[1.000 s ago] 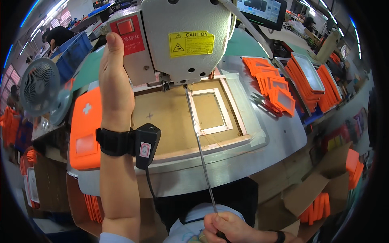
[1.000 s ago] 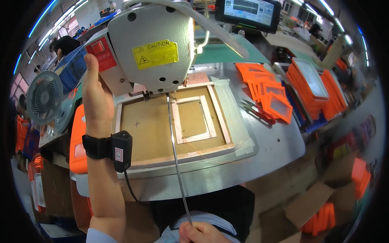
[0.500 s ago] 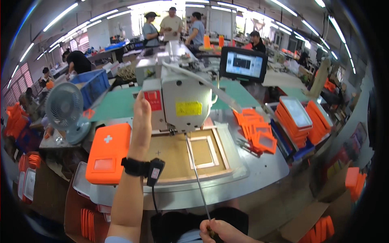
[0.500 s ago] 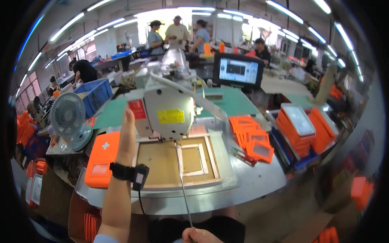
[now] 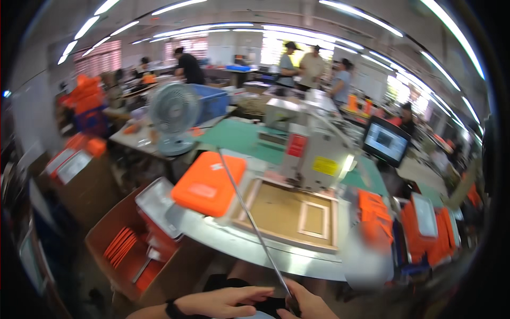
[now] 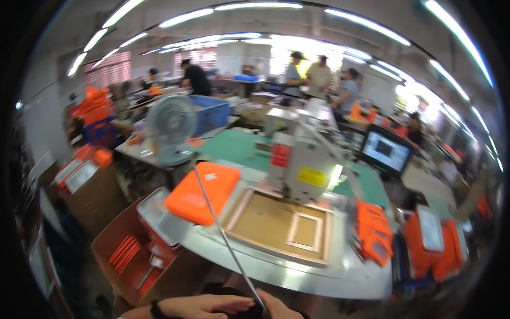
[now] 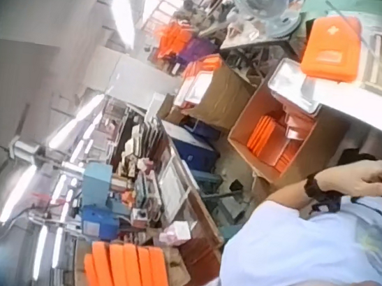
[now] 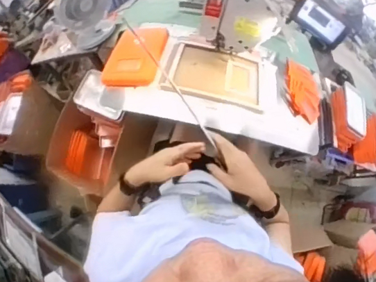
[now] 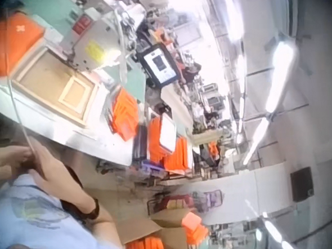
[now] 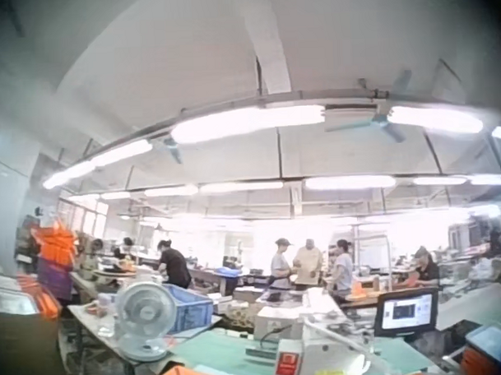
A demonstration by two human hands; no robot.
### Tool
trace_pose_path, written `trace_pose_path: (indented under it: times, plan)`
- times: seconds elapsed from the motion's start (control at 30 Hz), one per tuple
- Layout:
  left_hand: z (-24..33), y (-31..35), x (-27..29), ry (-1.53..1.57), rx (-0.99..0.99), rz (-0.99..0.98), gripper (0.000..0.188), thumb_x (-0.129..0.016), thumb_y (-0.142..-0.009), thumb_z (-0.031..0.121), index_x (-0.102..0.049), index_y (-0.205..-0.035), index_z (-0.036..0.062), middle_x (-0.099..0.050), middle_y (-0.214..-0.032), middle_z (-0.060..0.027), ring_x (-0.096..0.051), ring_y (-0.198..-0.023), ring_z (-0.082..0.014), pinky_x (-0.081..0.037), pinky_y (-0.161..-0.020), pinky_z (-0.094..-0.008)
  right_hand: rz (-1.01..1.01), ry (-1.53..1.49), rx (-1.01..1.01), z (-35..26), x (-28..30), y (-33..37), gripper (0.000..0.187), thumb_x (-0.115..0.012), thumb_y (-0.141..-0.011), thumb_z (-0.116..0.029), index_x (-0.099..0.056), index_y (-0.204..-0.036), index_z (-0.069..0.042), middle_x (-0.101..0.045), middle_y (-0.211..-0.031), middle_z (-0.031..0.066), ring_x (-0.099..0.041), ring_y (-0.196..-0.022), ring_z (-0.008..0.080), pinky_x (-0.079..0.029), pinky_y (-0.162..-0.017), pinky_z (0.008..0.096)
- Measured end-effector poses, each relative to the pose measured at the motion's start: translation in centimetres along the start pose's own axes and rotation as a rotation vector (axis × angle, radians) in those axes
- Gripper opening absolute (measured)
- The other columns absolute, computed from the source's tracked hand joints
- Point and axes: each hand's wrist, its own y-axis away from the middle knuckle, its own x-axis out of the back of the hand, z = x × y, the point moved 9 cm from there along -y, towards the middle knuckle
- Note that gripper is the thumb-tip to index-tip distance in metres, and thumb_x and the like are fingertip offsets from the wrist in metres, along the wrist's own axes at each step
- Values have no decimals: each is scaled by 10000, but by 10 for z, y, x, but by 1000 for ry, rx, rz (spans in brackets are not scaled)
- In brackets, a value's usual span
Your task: Preparing and aligning components for an industrial sewing machine to assemble first-aid medical pouches.
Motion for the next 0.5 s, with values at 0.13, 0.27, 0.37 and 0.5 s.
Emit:
trace_pose_path:
  times: [0.13,0.27,0.37,0.5]
  plan:
    - [-12,26,34,349,-207,414,617,-455,-1026,291,-152,-1502,45,-293,-1524,-97,-339,-1372,-195,-282,-1127,-335,-5,87,441,-47,-63,-66,827,-646,-764,-7,-180,-1436,118,-493,-1195,281,-524,-1062,442,-470,-908,433]
    - [16,93,88,766,-304,1005,299,-439,-1015,159,-423,-1288,37,-525,-1314,-210,-554,-1123,-273,-444,-990,-403,-245,89,525,-67,-131,-98,930,-751,-722,-102,-192,-1433,117,-396,-1326,312,-434,-1218,432,-402,-1009,446]
    - [14,153,140,613,-182,1167,218,-467,-1010,159,-454,-1174,16,-634,-1098,-225,-670,-966,-278,-550,-845,-389,-414,100,573,-78,-107,-91,897,-797,-693,-158,-312,-1416,61,-386,-1403,271,-442,-1242,415,-388,-1033,443]
    - [20,257,229,-225,308,1472,287,-557,-950,131,-459,-1195,17,-617,-795,-78,-612,-605,-161,-511,-568,-285,-615,-77,429,-32,-57,-86,611,-707,-782,-80,-482,-1347,-16,-538,-1291,206,-562,-1099,369,-473,-921,389]
